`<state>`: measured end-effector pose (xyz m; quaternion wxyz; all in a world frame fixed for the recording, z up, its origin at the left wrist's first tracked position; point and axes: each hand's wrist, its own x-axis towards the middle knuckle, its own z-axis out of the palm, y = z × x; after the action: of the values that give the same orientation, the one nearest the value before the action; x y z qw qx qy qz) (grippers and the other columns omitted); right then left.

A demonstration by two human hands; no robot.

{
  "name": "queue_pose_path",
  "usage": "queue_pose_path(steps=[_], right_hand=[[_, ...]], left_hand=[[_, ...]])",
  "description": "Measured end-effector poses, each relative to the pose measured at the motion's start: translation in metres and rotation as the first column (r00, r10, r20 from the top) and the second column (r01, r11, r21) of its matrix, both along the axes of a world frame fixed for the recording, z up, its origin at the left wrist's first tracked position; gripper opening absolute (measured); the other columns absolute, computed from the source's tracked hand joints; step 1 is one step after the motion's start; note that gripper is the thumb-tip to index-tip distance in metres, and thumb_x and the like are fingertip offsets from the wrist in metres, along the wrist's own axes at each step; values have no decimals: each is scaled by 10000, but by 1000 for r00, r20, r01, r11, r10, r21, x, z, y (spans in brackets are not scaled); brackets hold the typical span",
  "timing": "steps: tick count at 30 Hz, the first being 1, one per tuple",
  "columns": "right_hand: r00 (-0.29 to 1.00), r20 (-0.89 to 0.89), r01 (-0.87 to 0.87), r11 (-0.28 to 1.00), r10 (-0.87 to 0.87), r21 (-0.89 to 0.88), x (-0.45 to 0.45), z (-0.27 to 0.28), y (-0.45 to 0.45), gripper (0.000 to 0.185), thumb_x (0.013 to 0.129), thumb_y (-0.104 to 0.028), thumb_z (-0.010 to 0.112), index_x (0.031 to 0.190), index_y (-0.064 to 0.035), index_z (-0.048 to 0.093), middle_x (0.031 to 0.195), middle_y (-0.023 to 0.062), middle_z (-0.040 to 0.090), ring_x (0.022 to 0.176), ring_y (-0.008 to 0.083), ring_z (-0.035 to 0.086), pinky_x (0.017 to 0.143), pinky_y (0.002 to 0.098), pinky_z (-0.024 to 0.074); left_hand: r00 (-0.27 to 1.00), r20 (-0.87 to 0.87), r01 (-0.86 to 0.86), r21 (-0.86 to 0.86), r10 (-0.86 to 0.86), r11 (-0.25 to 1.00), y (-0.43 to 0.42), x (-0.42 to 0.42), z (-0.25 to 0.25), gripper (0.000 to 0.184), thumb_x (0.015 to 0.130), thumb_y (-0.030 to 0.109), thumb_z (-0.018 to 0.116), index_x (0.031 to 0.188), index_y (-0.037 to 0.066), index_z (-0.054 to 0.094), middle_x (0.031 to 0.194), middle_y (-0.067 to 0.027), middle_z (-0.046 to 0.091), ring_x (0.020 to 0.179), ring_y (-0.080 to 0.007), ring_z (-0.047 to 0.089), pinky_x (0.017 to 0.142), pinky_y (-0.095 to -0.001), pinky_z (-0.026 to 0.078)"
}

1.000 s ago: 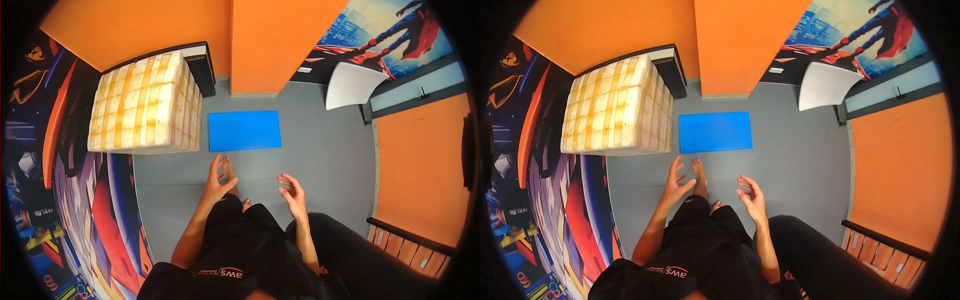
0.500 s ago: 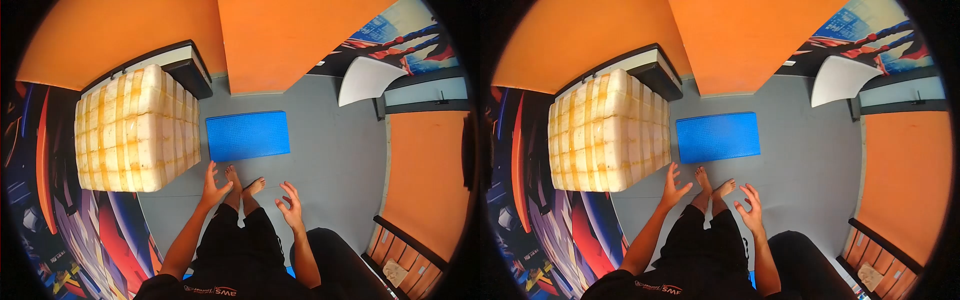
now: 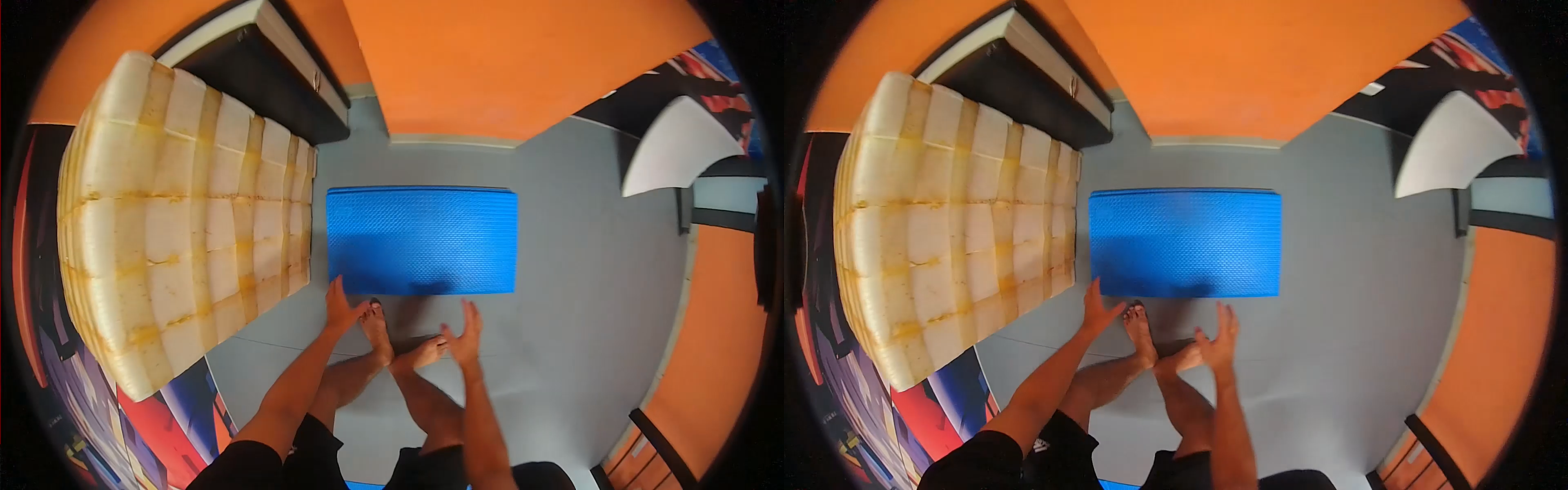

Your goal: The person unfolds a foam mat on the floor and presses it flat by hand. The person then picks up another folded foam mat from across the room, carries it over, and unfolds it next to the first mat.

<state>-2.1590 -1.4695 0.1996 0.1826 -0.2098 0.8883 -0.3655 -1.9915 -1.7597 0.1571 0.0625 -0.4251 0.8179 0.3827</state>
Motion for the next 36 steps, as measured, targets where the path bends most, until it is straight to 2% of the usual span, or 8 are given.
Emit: queue_pose_path(steps=[6, 9, 19, 23, 27, 30, 34, 36], right_hand=[[997, -54, 54, 987, -46, 149, -115, -175, 74, 892, 736, -143, 803, 1468, 31, 324, 1454, 251, 427, 1359, 441, 377, 1145, 493, 319], [983, -35, 185, 957, -182, 224, -148, -222, 99, 1019, 716, -154, 832, 1516, 31, 227, 1466, 263, 398, 1347, 442, 398, 1148, 488, 321], [951, 25, 275, 876, -309, 397, -116, -211, 116, 1058, 680, -430, 880, 1492, -30, 331, 1350, 269, 538, 1241, 418, 531, 1039, 479, 440], [883, 222, 218, 780, -413, 587, -97, -172, 136, 877, 681, -340, 914, 1348, 39, 489, 1153, 184, 677, 1049, 294, 656, 942, 397, 503], [708, 491, 442, 860, -508, 253, -82, -106, 133, 674, 686, -271, 922, 1231, -26, 608, 1059, 92, 715, 952, 228, 658, 887, 357, 503], [748, 486, 509, 860, -453, 19, -58, -40, 125, 607, 721, -295, 899, 1191, -29, 622, 1021, 104, 723, 947, 243, 669, 869, 381, 507], [883, 244, 329, 898, -402, 292, -28, 80, 131, 607, 787, -380, 834, 1196, -10, 583, 1055, 186, 698, 955, 324, 676, 854, 415, 511], [804, 303, 469, 859, -511, 204, -7, 148, 141, 640, 795, -365, 830, 1250, 2, 568, 1080, 192, 698, 1008, 323, 672, 888, 420, 504]], left_hand=[[904, 396, -94, -178, 159, 980, -41, -41, -107, 1144, 757, 471, 809, 1533, -20, 126, 1550, -268, 237, 1425, -420, 273, 1122, -540, 304], [882, 319, -319, -137, 347, 938, -52, -32, -158, 1177, 750, 510, 810, 1528, -36, 116, 1550, -268, 240, 1430, -391, 284, 1112, -560, 318], [872, 376, -298, -99, 313, 949, -62, -7, -146, 1137, 625, 574, 872, 1404, -41, 316, 1326, -237, 540, 1214, -400, 550, 1009, -480, 455], [790, 545, -248, -132, 279, 960, -68, 6, -109, 991, 602, 559, 886, 1273, -28, 453, 1213, -206, 623, 1129, -407, 601, 967, -493, 477], [921, 314, -259, 45, 232, 965, -86, 25, -57, 867, 632, 541, 874, 1178, -26, 509, 1074, -216, 684, 1025, -408, 650, 888, -479, 512], [946, 288, -142, -36, 146, 989, -80, 18, 1, 775, 700, 508, 842, 1151, -24, 504, 1003, -239, 696, 957, -422, 665, 836, -483, 521], [988, 156, -21, 26, 17, 999, -69, 4, 117, 668, 769, 469, 803, 1135, -4, 503, 1025, -255, 691, 961, -440, 656, 826, -491, 516], [991, 131, 13, 56, -20, 998, -67, 7, 175, 645, 778, 444, 803, 1149, 8, 507, 1032, -253, 692, 976, -438, 656, 838, -487, 517]])
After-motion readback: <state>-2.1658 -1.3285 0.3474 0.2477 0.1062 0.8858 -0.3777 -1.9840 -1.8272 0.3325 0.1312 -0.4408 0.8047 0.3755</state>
